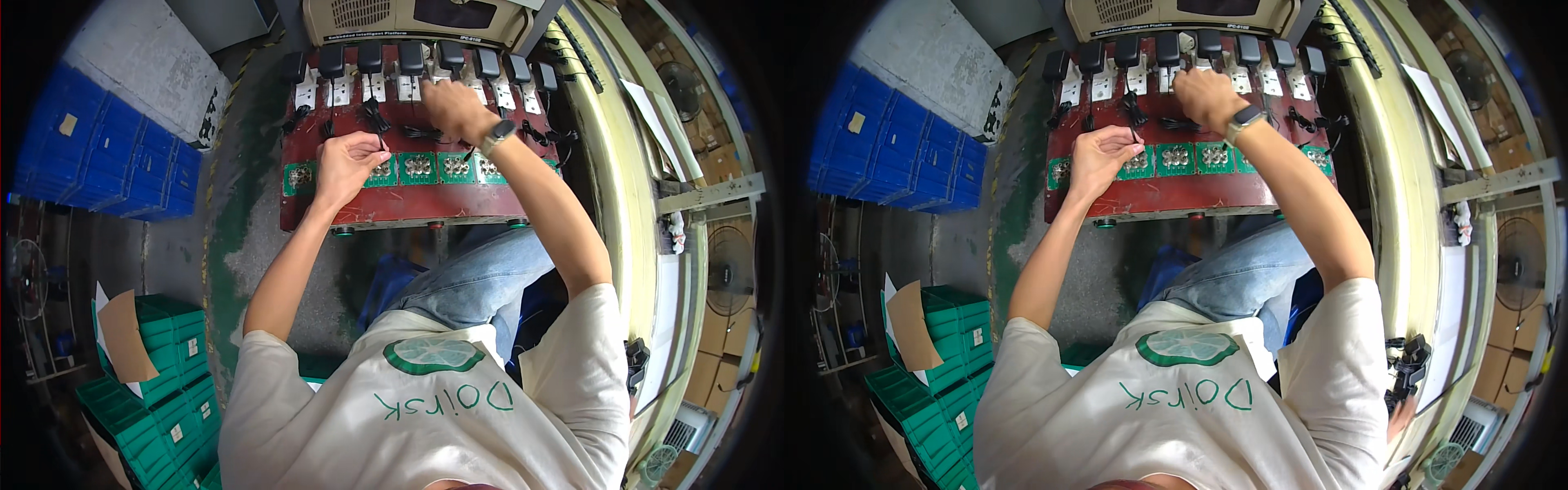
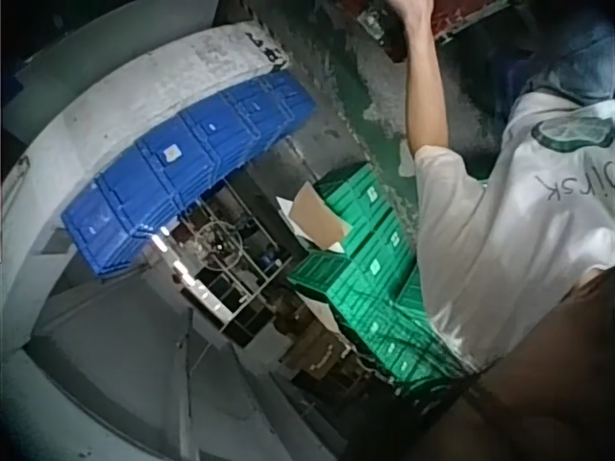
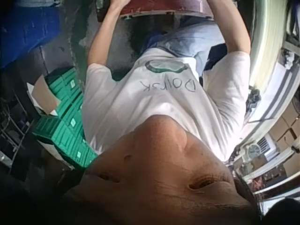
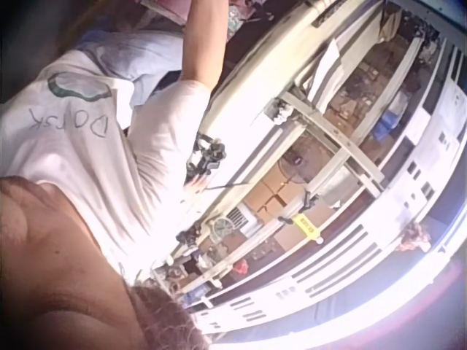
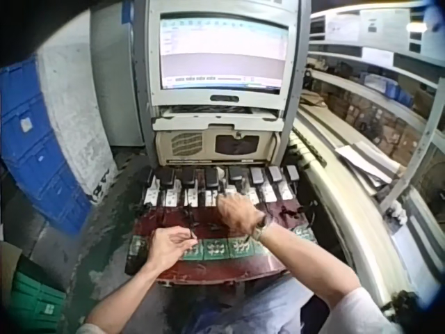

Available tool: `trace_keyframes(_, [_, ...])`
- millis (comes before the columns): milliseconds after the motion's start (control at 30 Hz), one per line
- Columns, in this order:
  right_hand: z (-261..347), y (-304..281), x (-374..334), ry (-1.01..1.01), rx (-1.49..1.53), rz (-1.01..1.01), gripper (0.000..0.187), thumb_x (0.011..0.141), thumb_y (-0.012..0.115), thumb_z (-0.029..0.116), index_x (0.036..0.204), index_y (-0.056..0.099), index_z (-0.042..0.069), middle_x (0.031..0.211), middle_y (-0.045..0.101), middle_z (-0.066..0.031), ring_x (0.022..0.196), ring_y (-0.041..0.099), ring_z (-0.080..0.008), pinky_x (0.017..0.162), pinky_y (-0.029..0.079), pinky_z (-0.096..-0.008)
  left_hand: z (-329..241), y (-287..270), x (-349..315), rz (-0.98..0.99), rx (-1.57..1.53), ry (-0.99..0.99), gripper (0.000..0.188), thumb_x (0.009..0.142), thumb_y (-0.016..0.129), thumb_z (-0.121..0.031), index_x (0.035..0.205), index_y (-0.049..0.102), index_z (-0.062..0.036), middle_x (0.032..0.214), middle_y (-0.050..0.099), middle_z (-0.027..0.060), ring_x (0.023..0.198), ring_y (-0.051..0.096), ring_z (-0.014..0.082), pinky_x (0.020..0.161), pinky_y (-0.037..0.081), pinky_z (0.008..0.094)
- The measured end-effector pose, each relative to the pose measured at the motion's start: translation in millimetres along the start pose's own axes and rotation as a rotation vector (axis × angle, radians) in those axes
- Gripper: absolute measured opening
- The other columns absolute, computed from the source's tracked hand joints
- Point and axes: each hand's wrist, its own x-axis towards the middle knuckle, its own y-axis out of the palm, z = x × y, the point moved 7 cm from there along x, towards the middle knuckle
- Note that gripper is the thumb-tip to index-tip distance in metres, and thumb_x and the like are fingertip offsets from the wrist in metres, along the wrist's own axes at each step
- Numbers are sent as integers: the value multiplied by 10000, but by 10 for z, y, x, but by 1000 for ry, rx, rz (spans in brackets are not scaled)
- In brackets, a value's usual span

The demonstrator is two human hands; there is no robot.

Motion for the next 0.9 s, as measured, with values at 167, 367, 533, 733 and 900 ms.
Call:
trace_keyframes(167, [-196,-403,-357,9,371,-90,105,933,713,149,927,783,71,893,774,-80,791,731,-313,752,576,-453,-137,20,-60,-40,190,69,204,838,806,95,1032,779,40,962,818,88,784,733,142,747,589,250])
trace_keyframes(367, [117,-410,-750,-253,199,-134,99,906,747,189,943,799,114,912,780,-57,918,703,-283,919,519,-426,-278,129,-123,-75,453,249,242,803,811,88,1037,779,37,931,812,104,714,687,159,676,561,274])
trace_keyframes(533, [270,-188,-703,-276,66,8,90,881,756,198,923,804,135,931,787,-55,952,699,-279,967,489,-415,-279,184,-136,-86,537,337,251,809,814,72,1055,781,28,941,808,110,709,678,169,667,557,285])
trace_keyframes(733, [298,-54,-658,-279,39,16,68,852,751,194,878,788,142,917,783,-57,943,706,-286,959,487,-416,-400,-12,-216,-194,444,351,219,871,806,23,1087,786,1,975,809,96,728,693,170,696,570,290])
trace_keyframes(900, [477,-220,-667,-277,-55,15,47,850,735,172,843,767,138,880,763,-59,927,704,-293,941,493,-419,-345,-1198,-370,-669,382,212,223,1059,662,-131,1235,759,-34,1151,802,75,956,731,178,868,578,296])
